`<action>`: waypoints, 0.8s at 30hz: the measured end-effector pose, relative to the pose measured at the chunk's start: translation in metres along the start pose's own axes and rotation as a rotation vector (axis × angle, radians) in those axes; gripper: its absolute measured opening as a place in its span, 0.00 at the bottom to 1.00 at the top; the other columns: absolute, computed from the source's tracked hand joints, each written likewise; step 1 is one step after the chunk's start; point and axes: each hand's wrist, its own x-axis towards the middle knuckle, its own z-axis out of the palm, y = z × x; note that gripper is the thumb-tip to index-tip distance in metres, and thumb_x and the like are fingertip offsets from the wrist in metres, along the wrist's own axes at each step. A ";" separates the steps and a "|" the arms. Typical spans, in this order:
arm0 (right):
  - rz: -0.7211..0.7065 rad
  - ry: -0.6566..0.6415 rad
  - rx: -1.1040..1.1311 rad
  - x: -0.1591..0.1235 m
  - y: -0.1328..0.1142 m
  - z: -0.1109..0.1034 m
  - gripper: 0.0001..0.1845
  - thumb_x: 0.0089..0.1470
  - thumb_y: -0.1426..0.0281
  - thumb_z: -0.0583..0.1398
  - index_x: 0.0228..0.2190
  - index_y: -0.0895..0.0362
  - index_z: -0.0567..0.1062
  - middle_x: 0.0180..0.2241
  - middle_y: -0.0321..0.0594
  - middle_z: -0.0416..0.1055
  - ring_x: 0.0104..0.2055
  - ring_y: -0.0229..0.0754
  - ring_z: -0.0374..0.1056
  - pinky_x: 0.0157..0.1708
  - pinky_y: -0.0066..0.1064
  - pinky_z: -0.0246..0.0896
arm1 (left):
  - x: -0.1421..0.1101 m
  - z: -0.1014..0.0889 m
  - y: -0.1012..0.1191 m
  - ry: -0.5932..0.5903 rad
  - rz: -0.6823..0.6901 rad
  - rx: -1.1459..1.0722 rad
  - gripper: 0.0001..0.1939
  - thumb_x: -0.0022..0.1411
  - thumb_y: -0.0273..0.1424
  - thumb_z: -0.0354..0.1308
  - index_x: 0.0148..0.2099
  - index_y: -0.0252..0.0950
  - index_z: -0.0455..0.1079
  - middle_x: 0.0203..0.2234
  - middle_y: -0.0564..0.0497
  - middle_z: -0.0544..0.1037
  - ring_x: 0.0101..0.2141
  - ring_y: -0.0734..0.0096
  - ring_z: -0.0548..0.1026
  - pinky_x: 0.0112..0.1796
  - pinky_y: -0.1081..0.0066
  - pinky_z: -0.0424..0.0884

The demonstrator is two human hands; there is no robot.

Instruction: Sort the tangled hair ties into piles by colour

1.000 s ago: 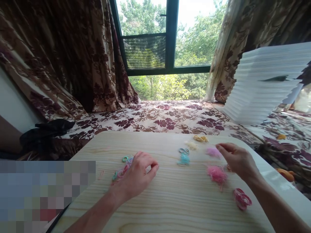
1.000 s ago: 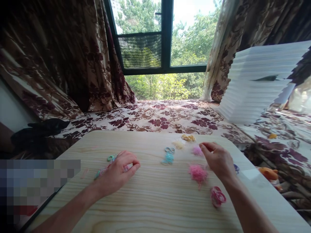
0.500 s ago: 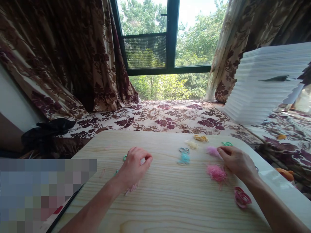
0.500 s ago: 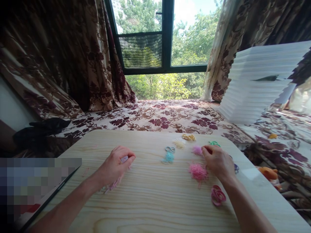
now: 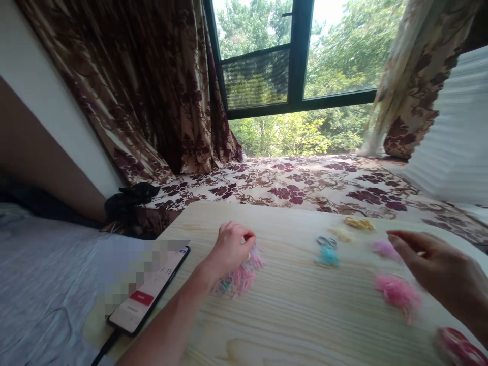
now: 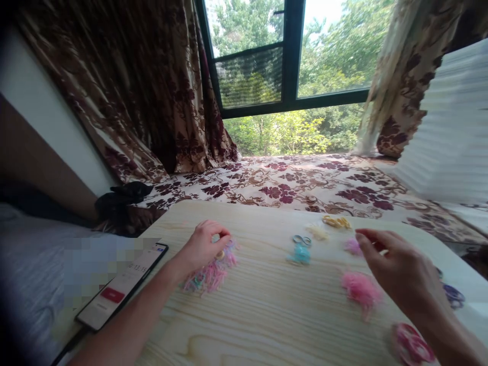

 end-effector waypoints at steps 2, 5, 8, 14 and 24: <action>-0.169 0.001 0.156 -0.012 -0.016 0.011 0.19 0.49 0.53 0.52 0.32 0.49 0.76 0.30 0.42 0.77 0.28 0.50 0.71 0.27 0.38 0.64 | 0.001 -0.001 -0.003 -0.014 -0.016 0.038 0.08 0.57 0.26 0.56 0.29 0.38 0.75 0.29 0.51 0.80 0.39 0.64 0.73 0.46 0.64 0.64; -0.419 -0.127 0.334 -0.039 -0.041 0.029 0.15 0.52 0.55 0.55 0.31 0.49 0.77 0.29 0.40 0.77 0.26 0.44 0.71 0.25 0.32 0.66 | 0.002 -0.002 -0.006 -0.020 -0.022 0.070 0.08 0.58 0.27 0.56 0.29 0.38 0.76 0.29 0.51 0.79 0.40 0.64 0.72 0.47 0.63 0.63; -0.540 -0.307 0.409 -0.066 -0.059 0.043 0.13 0.56 0.59 0.55 0.33 0.50 0.78 0.28 0.38 0.77 0.22 0.38 0.69 0.22 0.27 0.66 | 0.002 -0.002 -0.007 -0.011 -0.019 0.094 0.08 0.58 0.26 0.56 0.30 0.39 0.76 0.29 0.51 0.79 0.40 0.64 0.72 0.48 0.61 0.61; -0.640 -0.461 0.410 -0.083 -0.066 0.049 0.13 0.58 0.64 0.54 0.37 0.50 0.79 0.32 0.39 0.77 0.32 0.42 0.74 0.31 0.27 0.70 | 0.001 -0.002 -0.005 -0.038 0.010 0.123 0.06 0.57 0.27 0.58 0.31 0.39 0.76 0.29 0.51 0.78 0.40 0.64 0.70 0.50 0.60 0.60; -0.642 -0.500 0.393 -0.080 -0.065 0.047 0.12 0.59 0.64 0.54 0.35 0.51 0.78 0.31 0.39 0.77 0.32 0.42 0.74 0.31 0.27 0.70 | -0.003 0.004 -0.001 -0.118 0.033 0.193 0.06 0.55 0.25 0.57 0.33 0.38 0.76 0.33 0.48 0.76 0.43 0.62 0.69 0.51 0.57 0.59</action>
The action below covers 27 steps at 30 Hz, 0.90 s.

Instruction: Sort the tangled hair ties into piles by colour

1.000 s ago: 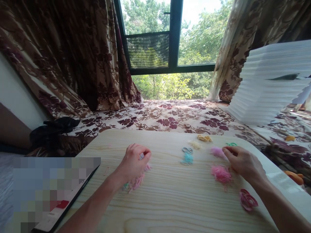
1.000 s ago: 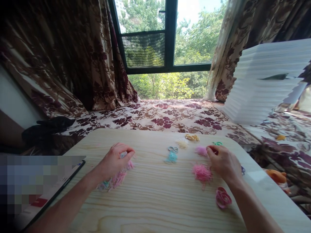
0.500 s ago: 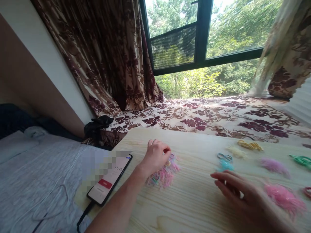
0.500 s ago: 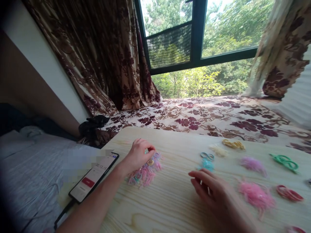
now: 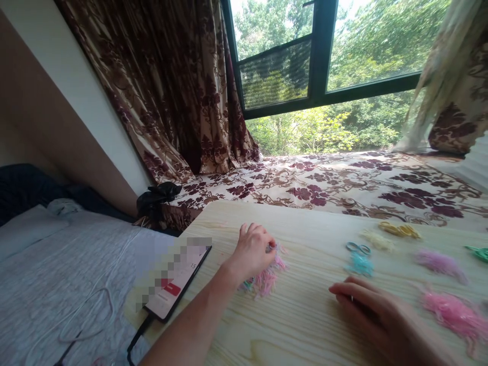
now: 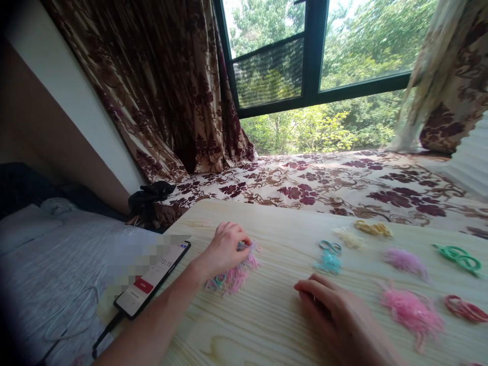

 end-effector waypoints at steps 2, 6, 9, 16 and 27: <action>0.002 0.001 0.001 -0.001 0.000 0.000 0.13 0.59 0.63 0.54 0.36 0.51 0.78 0.31 0.39 0.77 0.32 0.43 0.75 0.31 0.28 0.70 | 0.000 0.002 0.000 0.006 0.001 -0.002 0.07 0.55 0.24 0.57 0.32 0.38 0.76 0.33 0.48 0.76 0.43 0.61 0.69 0.52 0.57 0.59; 0.002 -0.003 0.010 -0.001 0.000 -0.001 0.13 0.59 0.63 0.55 0.36 0.50 0.79 0.32 0.39 0.77 0.32 0.43 0.75 0.31 0.28 0.71 | 0.000 0.003 0.001 0.012 0.001 -0.010 0.08 0.56 0.23 0.56 0.31 0.38 0.75 0.32 0.48 0.77 0.43 0.62 0.70 0.52 0.57 0.58; 0.002 0.010 0.014 0.001 0.000 -0.001 0.13 0.58 0.63 0.55 0.35 0.50 0.79 0.32 0.40 0.77 0.32 0.44 0.75 0.31 0.29 0.71 | 0.000 0.002 0.001 0.016 0.001 -0.006 0.08 0.57 0.23 0.55 0.30 0.37 0.75 0.32 0.48 0.77 0.42 0.62 0.70 0.51 0.57 0.59; 0.003 0.000 0.011 0.001 -0.001 -0.001 0.14 0.59 0.62 0.54 0.35 0.51 0.79 0.32 0.41 0.77 0.33 0.44 0.75 0.32 0.30 0.71 | 0.002 0.001 0.000 0.031 -0.011 0.000 0.07 0.58 0.26 0.56 0.29 0.37 0.74 0.32 0.48 0.77 0.42 0.62 0.69 0.52 0.56 0.58; 0.001 -0.005 0.021 0.001 -0.003 -0.003 0.14 0.59 0.62 0.54 0.35 0.50 0.79 0.31 0.41 0.77 0.32 0.44 0.74 0.30 0.30 0.71 | -0.001 -0.001 -0.001 0.004 -0.009 -0.001 0.08 0.57 0.24 0.55 0.32 0.38 0.75 0.33 0.49 0.78 0.43 0.61 0.70 0.51 0.58 0.60</action>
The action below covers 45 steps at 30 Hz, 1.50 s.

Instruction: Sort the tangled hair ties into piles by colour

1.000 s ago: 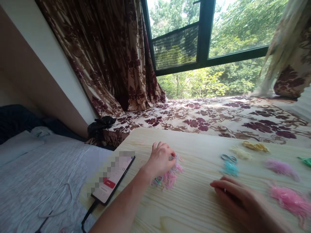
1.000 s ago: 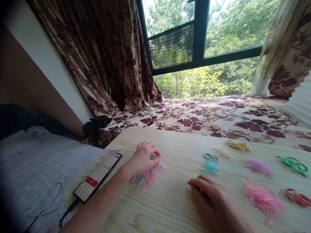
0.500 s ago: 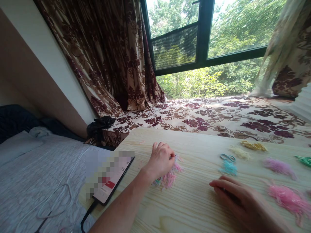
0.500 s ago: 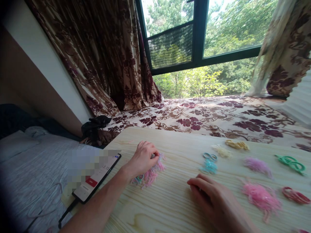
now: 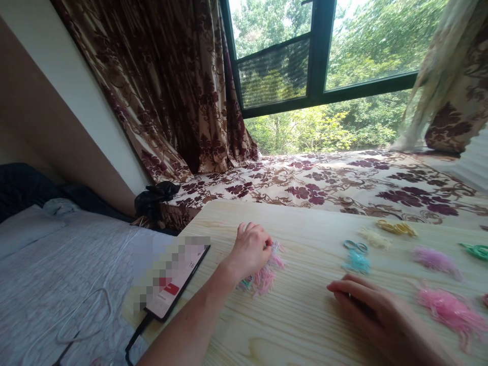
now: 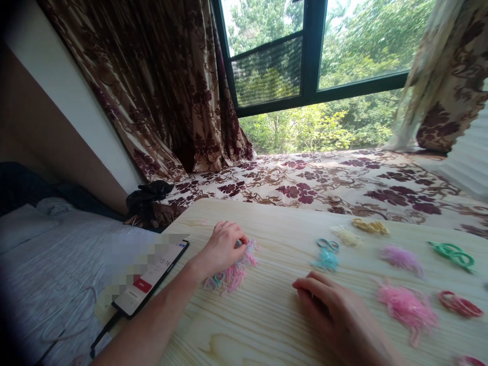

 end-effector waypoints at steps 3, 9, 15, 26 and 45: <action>-0.005 0.026 0.002 0.000 0.000 0.001 0.15 0.59 0.62 0.53 0.33 0.51 0.79 0.31 0.41 0.77 0.31 0.44 0.74 0.30 0.30 0.70 | 0.001 0.000 0.000 0.016 -0.001 -0.002 0.08 0.58 0.24 0.55 0.32 0.38 0.75 0.33 0.48 0.78 0.43 0.61 0.70 0.52 0.58 0.59; -0.032 0.024 -0.008 -0.002 0.007 0.006 0.13 0.60 0.64 0.53 0.34 0.50 0.78 0.31 0.39 0.76 0.32 0.42 0.74 0.30 0.28 0.69 | 0.001 -0.001 0.001 0.076 0.004 -0.031 0.07 0.60 0.26 0.55 0.30 0.37 0.72 0.31 0.49 0.77 0.41 0.63 0.71 0.49 0.61 0.62; -0.025 -0.004 -0.026 -0.001 0.004 0.003 0.14 0.60 0.64 0.53 0.36 0.51 0.78 0.32 0.39 0.76 0.32 0.42 0.74 0.31 0.28 0.69 | 0.002 -0.004 0.004 0.092 0.017 -0.137 0.08 0.60 0.26 0.55 0.29 0.37 0.71 0.30 0.51 0.77 0.40 0.66 0.71 0.47 0.64 0.63; -0.027 0.006 -0.016 0.001 -0.002 0.000 0.13 0.59 0.65 0.53 0.33 0.51 0.78 0.30 0.39 0.76 0.30 0.41 0.74 0.29 0.27 0.69 | 0.001 -0.005 0.009 0.060 -0.027 -0.348 0.08 0.60 0.30 0.52 0.31 0.37 0.71 0.31 0.52 0.77 0.39 0.68 0.72 0.44 0.69 0.66; 0.202 0.168 0.287 0.004 -0.020 0.003 0.11 0.52 0.60 0.60 0.30 0.53 0.77 0.24 0.36 0.72 0.20 0.36 0.64 0.20 0.26 0.63 | -0.022 -0.009 0.056 -0.283 0.097 -0.712 0.08 0.61 0.32 0.56 0.38 0.35 0.74 0.37 0.49 0.76 0.42 0.69 0.73 0.45 0.73 0.66</action>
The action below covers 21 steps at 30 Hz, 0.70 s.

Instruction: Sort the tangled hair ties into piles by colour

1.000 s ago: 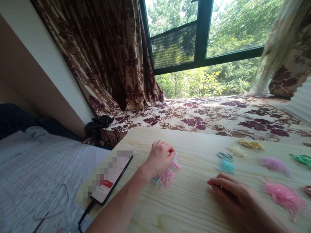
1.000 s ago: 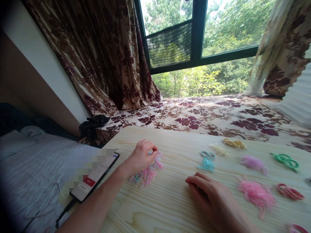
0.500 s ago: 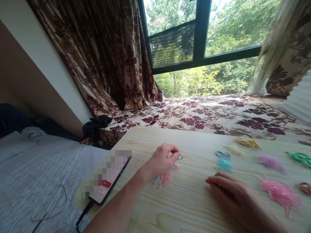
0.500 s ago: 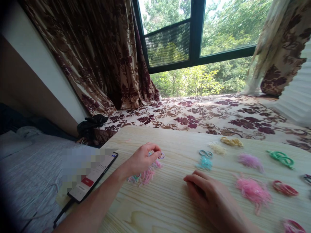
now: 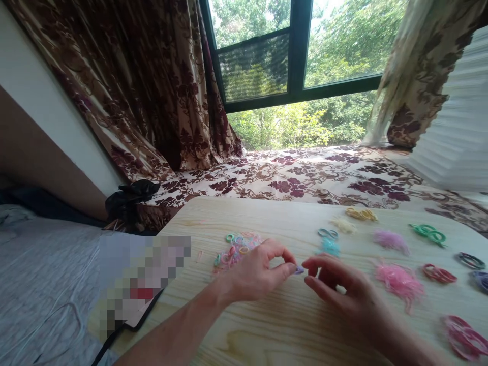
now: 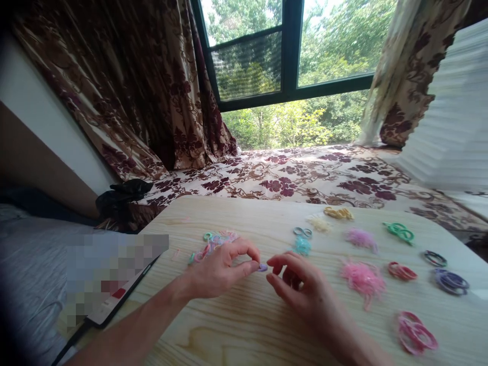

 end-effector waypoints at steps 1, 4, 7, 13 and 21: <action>0.001 -0.001 0.005 0.000 0.000 0.000 0.10 0.52 0.60 0.60 0.30 0.53 0.77 0.24 0.35 0.72 0.20 0.36 0.64 0.20 0.26 0.62 | 0.000 0.000 0.000 -0.001 0.001 -0.009 0.08 0.61 0.31 0.56 0.38 0.34 0.74 0.37 0.49 0.76 0.42 0.69 0.73 0.45 0.73 0.66; -0.004 -0.004 0.014 -0.001 -0.002 0.002 0.09 0.52 0.62 0.59 0.29 0.53 0.76 0.22 0.34 0.70 0.21 0.35 0.63 0.20 0.25 0.61 | 0.000 0.001 0.000 -0.004 0.011 -0.032 0.08 0.61 0.31 0.55 0.38 0.34 0.74 0.37 0.49 0.76 0.42 0.70 0.73 0.45 0.73 0.65; -0.013 -0.025 0.013 -0.001 -0.004 0.002 0.08 0.53 0.63 0.59 0.29 0.53 0.75 0.21 0.33 0.68 0.21 0.35 0.61 0.20 0.25 0.59 | -0.001 0.003 -0.001 -0.009 0.020 -0.043 0.08 0.61 0.31 0.55 0.38 0.34 0.74 0.37 0.49 0.76 0.42 0.70 0.73 0.46 0.73 0.65; -0.023 -0.061 0.011 0.000 -0.004 0.001 0.11 0.55 0.63 0.57 0.26 0.54 0.75 0.22 0.34 0.68 0.23 0.35 0.61 0.22 0.25 0.58 | -0.002 0.005 -0.002 -0.013 0.041 -0.010 0.08 0.61 0.30 0.55 0.38 0.34 0.74 0.37 0.49 0.77 0.42 0.70 0.73 0.46 0.74 0.66; 0.084 -0.140 0.119 0.001 -0.007 -0.003 0.15 0.53 0.57 0.58 0.25 0.55 0.74 0.22 0.34 0.66 0.24 0.37 0.61 0.23 0.26 0.57 | -0.002 0.007 -0.003 0.048 0.072 0.044 0.03 0.55 0.28 0.60 0.34 0.35 0.74 0.37 0.50 0.77 0.43 0.70 0.73 0.48 0.74 0.65</action>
